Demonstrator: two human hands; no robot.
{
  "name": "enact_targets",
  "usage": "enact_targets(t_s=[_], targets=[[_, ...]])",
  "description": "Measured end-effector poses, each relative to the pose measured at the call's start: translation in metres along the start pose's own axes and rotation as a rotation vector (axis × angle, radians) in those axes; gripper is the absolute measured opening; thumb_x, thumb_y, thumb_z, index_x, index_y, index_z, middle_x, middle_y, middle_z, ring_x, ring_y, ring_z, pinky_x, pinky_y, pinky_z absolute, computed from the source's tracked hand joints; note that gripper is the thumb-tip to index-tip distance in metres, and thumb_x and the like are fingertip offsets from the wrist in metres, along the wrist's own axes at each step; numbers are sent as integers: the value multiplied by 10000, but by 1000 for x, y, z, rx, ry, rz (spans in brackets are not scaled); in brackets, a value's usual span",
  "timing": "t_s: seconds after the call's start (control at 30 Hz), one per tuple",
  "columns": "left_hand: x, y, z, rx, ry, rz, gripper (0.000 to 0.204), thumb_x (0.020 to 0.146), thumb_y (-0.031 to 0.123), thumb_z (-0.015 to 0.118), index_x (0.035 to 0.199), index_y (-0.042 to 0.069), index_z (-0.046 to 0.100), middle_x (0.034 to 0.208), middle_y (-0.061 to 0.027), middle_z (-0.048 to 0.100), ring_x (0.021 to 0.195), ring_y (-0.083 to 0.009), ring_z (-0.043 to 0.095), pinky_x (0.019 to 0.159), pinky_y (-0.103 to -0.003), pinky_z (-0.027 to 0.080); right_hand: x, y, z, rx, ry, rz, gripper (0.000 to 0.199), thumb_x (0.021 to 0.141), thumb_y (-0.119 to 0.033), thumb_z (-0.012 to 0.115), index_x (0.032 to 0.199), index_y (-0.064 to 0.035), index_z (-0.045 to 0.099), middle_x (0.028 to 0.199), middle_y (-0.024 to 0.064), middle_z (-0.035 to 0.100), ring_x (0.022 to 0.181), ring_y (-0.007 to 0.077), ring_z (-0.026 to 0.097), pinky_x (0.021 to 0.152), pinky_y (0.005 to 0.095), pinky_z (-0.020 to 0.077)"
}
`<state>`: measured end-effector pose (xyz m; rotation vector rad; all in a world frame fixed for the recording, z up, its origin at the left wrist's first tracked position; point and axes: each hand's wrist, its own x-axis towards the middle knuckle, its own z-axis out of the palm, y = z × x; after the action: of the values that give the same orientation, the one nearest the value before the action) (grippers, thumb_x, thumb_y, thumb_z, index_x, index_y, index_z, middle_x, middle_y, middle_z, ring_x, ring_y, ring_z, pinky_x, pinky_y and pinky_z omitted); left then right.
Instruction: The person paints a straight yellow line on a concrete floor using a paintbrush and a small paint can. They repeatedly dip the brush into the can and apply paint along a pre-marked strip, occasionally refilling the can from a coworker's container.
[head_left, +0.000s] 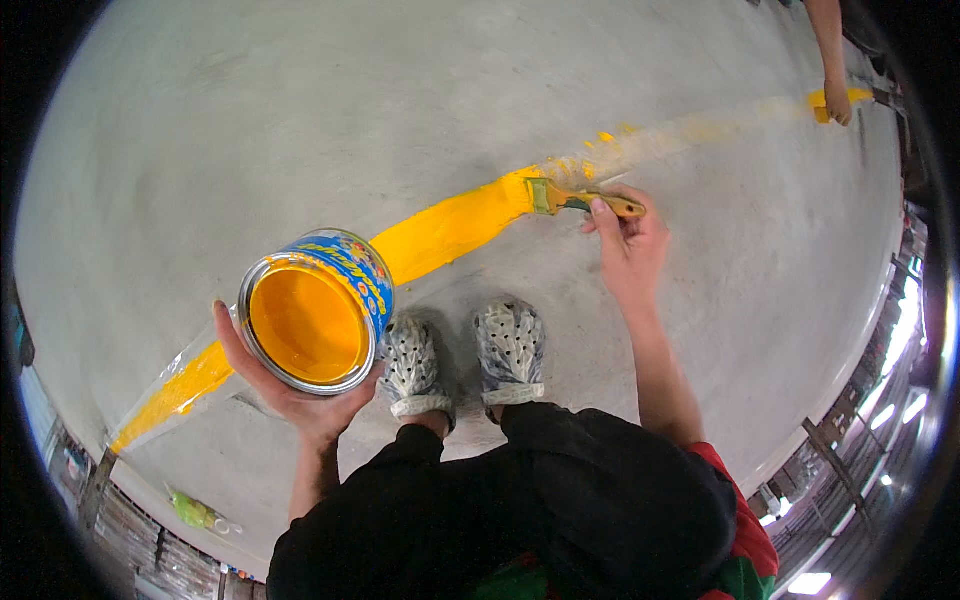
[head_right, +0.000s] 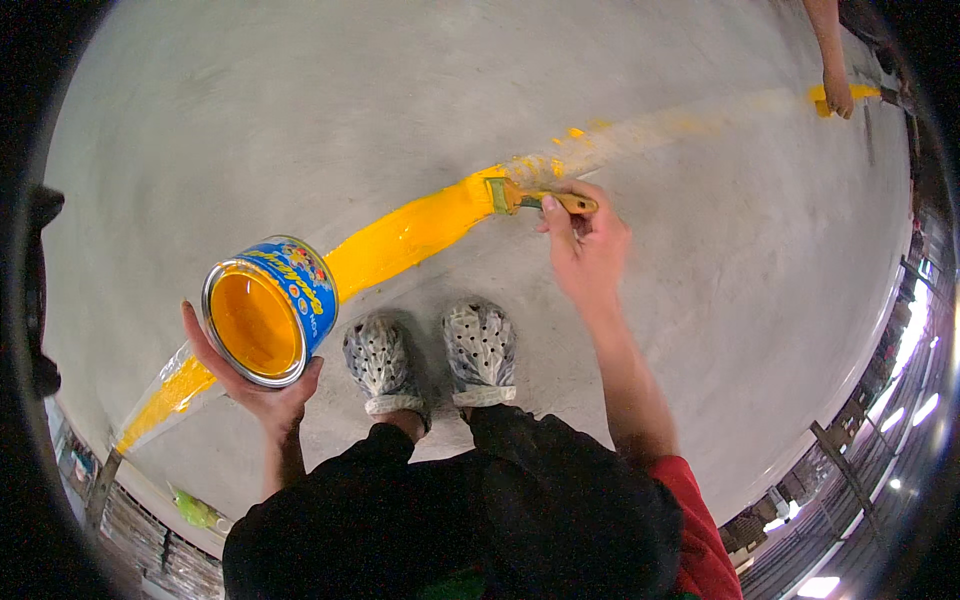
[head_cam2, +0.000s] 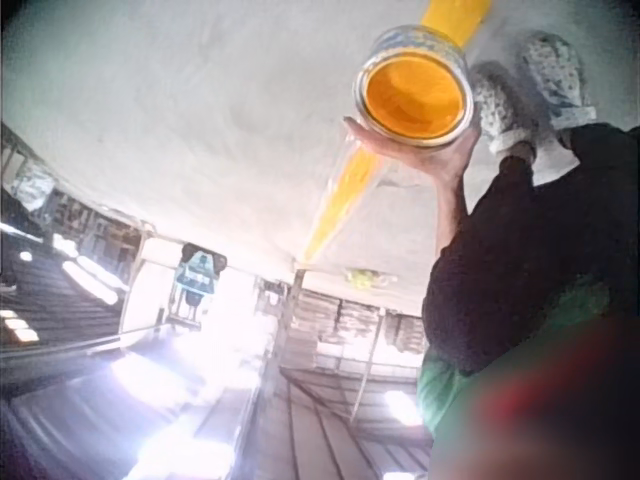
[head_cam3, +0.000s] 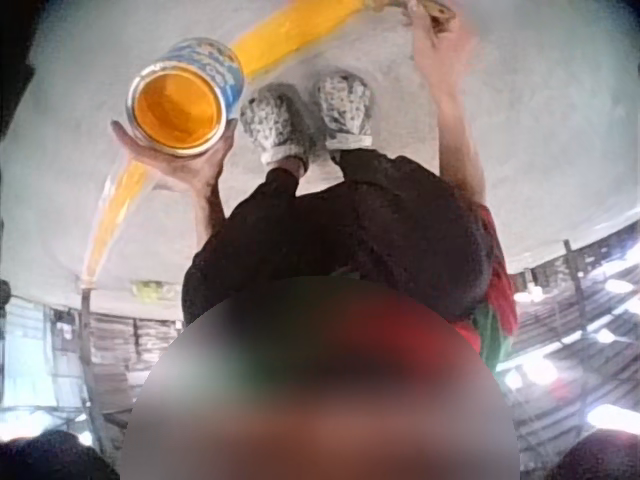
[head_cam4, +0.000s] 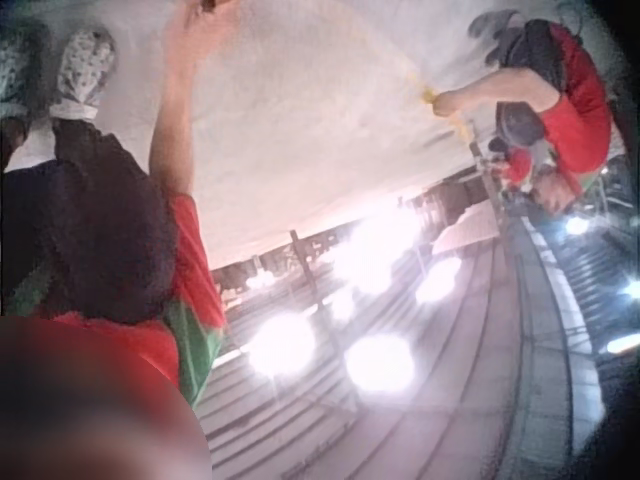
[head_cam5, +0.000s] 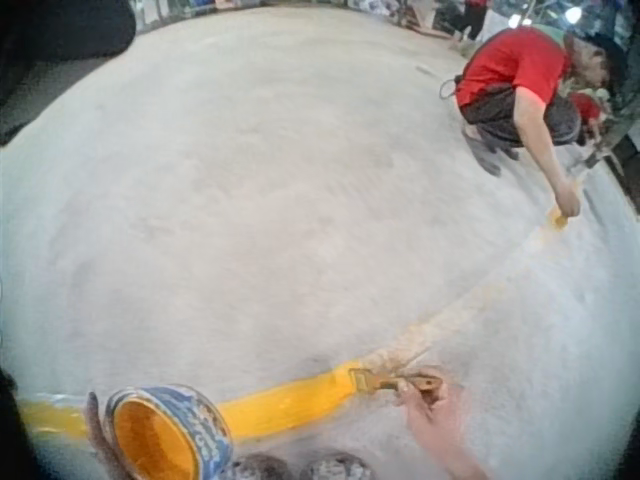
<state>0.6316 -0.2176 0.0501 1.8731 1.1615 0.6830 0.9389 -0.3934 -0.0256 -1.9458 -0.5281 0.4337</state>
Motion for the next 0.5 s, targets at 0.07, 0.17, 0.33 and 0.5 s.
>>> enact_targets(t_s=[0.07, 0.17, 0.33, 0.5], targets=[[1, -3, 1, -24, -20, -3, 1407, 542, 342, 947, 1570, 46, 33, 1577, -158, 154, 1400, -281, 354, 1153, -448, 315, 10, 2, -4, -68, -35, 58, 158, 939, -56, 656, 1069, 28, 624, 836, 65, 683, 666, 94, 658, 619, 240, 524], [3, -5, 3, -23, -36, -1, 1402, 547, 342, 948, 1570, 52, 34, 1572, -159, 159, 1396, -285, 359, 1153, -450, 319, 28, 7, -23, -160, 196, 22, 168, 944, -77, 661, 1077, 20, 627, 844, 66, 684, 672, 95, 657, 618, 233, 517], [5, -6, 9, -65, -102, -15, 1398, 550, 338, 948, 1570, 67, 30, 1538, -159, 201, 1373, -291, 382, 1147, -462, 332, 33, 19, -35, -17, 31, 62, 181, 950, -104, 661, 1085, 13, 635, 832, 65, 689, 692, 100, 668, 630, 234, 526], [7, -8, 8, -27, -109, 54, 1363, 580, 346, 929, 1574, 60, 40, 1529, -163, 260, 1384, -299, 387, 1147, -475, 344, 24, 4, -32, -314, 137, -73, 153, 949, -80, 653, 1071, 12, 645, 856, 67, 696, 700, 105, 676, 624, 217, 515]])
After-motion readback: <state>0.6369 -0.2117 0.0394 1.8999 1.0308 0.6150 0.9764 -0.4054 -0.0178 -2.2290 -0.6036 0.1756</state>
